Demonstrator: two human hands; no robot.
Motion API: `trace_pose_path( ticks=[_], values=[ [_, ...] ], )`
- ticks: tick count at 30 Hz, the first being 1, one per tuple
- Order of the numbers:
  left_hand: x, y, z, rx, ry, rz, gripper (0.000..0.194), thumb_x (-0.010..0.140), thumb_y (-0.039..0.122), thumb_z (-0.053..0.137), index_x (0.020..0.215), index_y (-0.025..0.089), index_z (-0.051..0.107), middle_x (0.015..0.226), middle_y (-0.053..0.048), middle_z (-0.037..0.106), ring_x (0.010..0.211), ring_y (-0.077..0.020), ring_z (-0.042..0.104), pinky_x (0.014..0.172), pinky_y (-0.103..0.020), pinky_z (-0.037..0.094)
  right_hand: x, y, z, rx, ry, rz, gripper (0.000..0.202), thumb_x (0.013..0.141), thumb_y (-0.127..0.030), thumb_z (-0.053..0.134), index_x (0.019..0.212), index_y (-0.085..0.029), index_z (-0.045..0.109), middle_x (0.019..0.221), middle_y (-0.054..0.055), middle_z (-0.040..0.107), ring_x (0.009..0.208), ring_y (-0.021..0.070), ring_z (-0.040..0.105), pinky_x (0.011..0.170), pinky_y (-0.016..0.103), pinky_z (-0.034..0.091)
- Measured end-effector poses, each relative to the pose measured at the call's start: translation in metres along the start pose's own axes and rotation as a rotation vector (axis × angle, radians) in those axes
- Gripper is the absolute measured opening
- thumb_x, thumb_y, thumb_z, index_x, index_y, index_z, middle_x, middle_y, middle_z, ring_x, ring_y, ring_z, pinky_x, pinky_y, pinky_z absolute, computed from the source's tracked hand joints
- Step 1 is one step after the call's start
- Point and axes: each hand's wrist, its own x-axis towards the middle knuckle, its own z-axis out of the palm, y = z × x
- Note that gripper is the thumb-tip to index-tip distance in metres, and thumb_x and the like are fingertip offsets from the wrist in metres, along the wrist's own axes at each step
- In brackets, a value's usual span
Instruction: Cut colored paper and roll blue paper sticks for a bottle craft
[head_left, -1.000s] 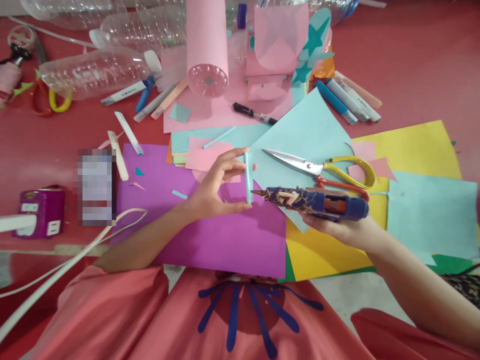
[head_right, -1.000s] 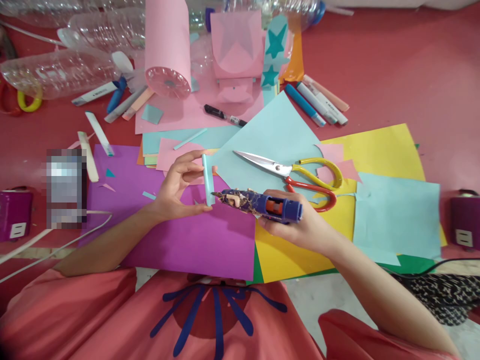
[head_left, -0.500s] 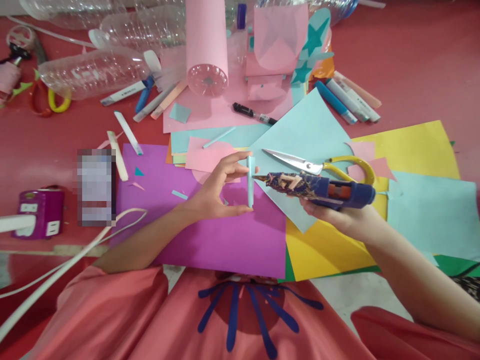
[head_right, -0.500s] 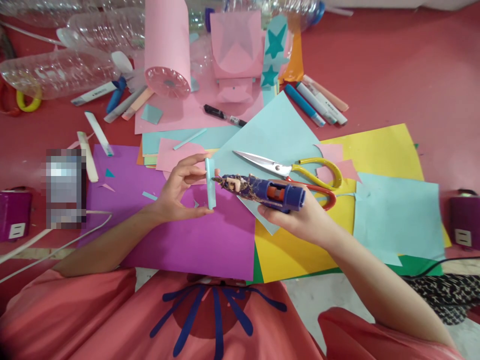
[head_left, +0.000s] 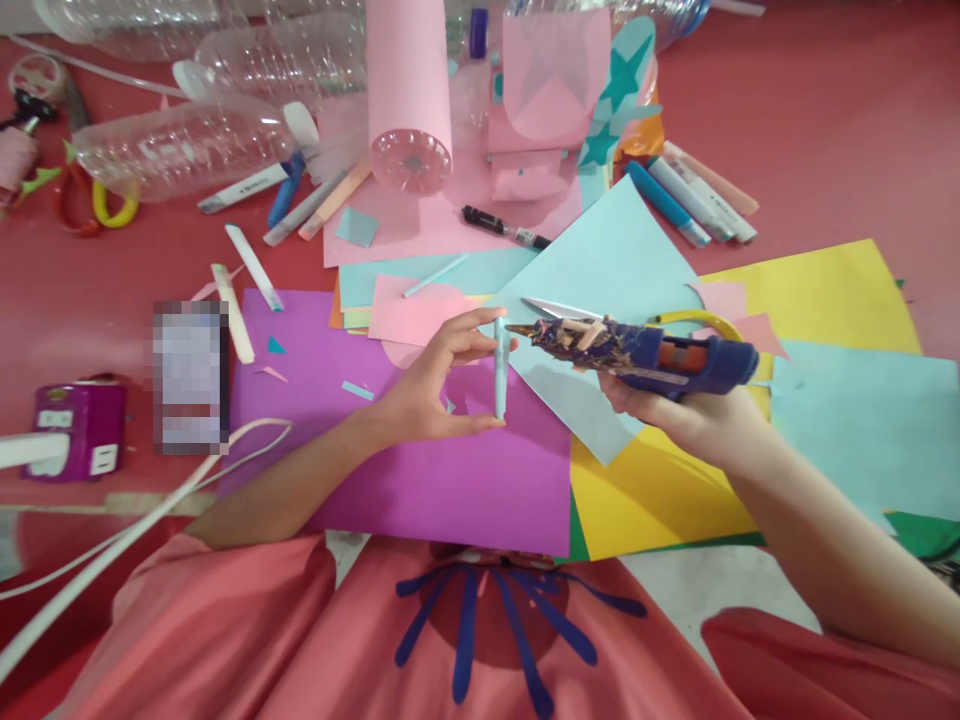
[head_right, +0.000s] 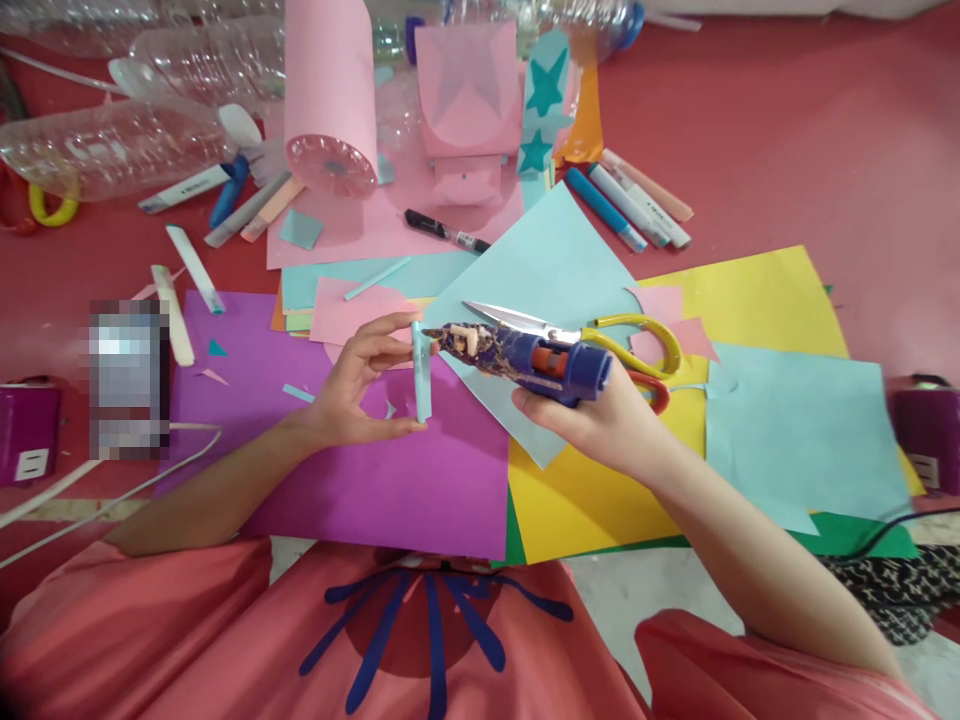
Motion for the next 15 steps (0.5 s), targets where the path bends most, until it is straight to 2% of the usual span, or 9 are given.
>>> trace_pose_path(
  ticks=[11, 15],
  values=[
    [0.000, -0.001, -0.001, 0.017, -0.006, 0.001, 0.082, 0.065, 0.028, 0.086, 0.134, 0.037, 0.042, 0.150, -0.009, 0.038, 0.123, -0.0268, 0.060, 0.103, -0.048, 0.053, -0.002, -0.002, 0.001, -0.013, 0.006, 0.032, 0.018, 0.071, -0.035, 0.060, 0.063, -0.020, 0.056, 0.056, -0.001, 0.055, 0.053, 0.0133, 0.052, 0.052, 0.026, 0.043],
    [-0.001, -0.005, -0.002, 0.036, 0.036, -0.001, 0.084, 0.063, 0.032, 0.088, 0.133, 0.038, 0.042, 0.151, -0.009, 0.039, 0.131, -0.0289, 0.053, 0.103, -0.048, 0.053, -0.010, 0.002, 0.002, -0.025, -0.012, 0.077, 0.018, 0.072, -0.036, 0.061, 0.065, -0.020, 0.057, 0.060, 0.000, 0.057, 0.056, 0.0152, 0.052, 0.053, 0.028, 0.044]
  ],
)
